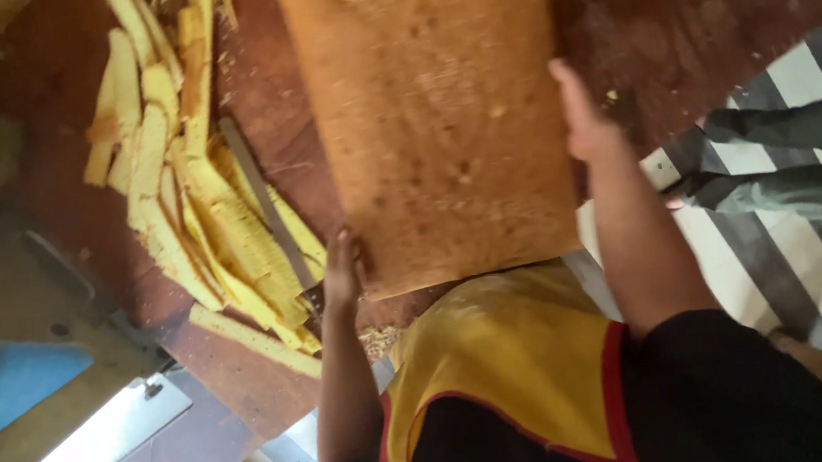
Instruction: The person trims the dark outer crust off large rectangular yellow sponge cake sheets on a wooden worktable. Using a long knife, they cut strips of crust from the sheet edges and push the trimmed strips aside, then use a small flat scraper to clean and square the cut edges of the cake.
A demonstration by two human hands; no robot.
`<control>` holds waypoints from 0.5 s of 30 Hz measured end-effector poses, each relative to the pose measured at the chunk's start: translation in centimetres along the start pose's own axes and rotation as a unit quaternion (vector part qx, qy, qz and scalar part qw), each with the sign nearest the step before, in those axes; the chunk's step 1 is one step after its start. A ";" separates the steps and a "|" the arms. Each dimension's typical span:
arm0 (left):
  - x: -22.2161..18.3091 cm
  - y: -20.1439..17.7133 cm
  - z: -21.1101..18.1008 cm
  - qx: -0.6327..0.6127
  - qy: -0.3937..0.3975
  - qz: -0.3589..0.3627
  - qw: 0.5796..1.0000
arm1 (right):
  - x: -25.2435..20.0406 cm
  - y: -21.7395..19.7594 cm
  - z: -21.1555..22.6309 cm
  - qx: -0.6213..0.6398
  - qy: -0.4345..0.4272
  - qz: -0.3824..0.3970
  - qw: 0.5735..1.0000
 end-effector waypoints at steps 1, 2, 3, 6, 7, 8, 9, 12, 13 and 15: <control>-1.5 -0.2 -1.1 0.009 0.002 0.005 1.000 | 2.3 -0.5 -1.2 0.011 0.000 -0.002 1.000; -2.9 -0.9 -2.2 0.026 0.009 -0.036 0.999 | 4.5 0.4 -1.7 0.057 -0.044 0.116 0.991; -4.6 -1.7 -3.2 0.042 0.016 -0.078 0.996 | 6.4 1.3 -2.4 0.101 -0.087 0.232 0.963; -5.4 -5.4 -0.9 0.147 0.032 -0.102 0.983 | 7.7 0.7 -2.7 0.088 -0.137 0.230 0.959; -5.8 -5.4 -0.5 0.154 0.032 -0.100 0.982 | 8.1 -0.5 -3.4 0.096 -0.136 0.229 0.959; -6.3 -5.9 -0.1 0.239 0.012 -0.123 0.963 | 8.8 -2.5 -3.7 -0.006 -0.189 0.126 0.974; -6.7 -6.4 0.2 0.323 -0.009 -0.145 0.935 | 9.2 -4.4 -3.9 -0.108 -0.236 0.020 0.966; -12.7 -5.8 -4.0 0.363 -0.065 -0.366 0.855 | 4.1 -8.8 -2.2 -0.350 -0.324 -0.225 0.850; -12.5 -6.7 -1.7 0.367 -0.066 -0.366 0.853 | 4.6 -10.1 -3.4 -0.349 -0.321 -0.224 0.852; -12.7 -8.8 1.3 0.490 -0.031 -0.430 0.757 | 5.1 -12.3 -5.2 -0.420 -0.336 -0.295 0.790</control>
Point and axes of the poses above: each hand's wrist, its own x-axis towards the middle knuckle, its own y-axis out of the palm, z = x × y, the point moved 6 cm from there along x, towards the middle knuckle, and after that the axes turned 8 degrees about x, right-handed, at the moved point
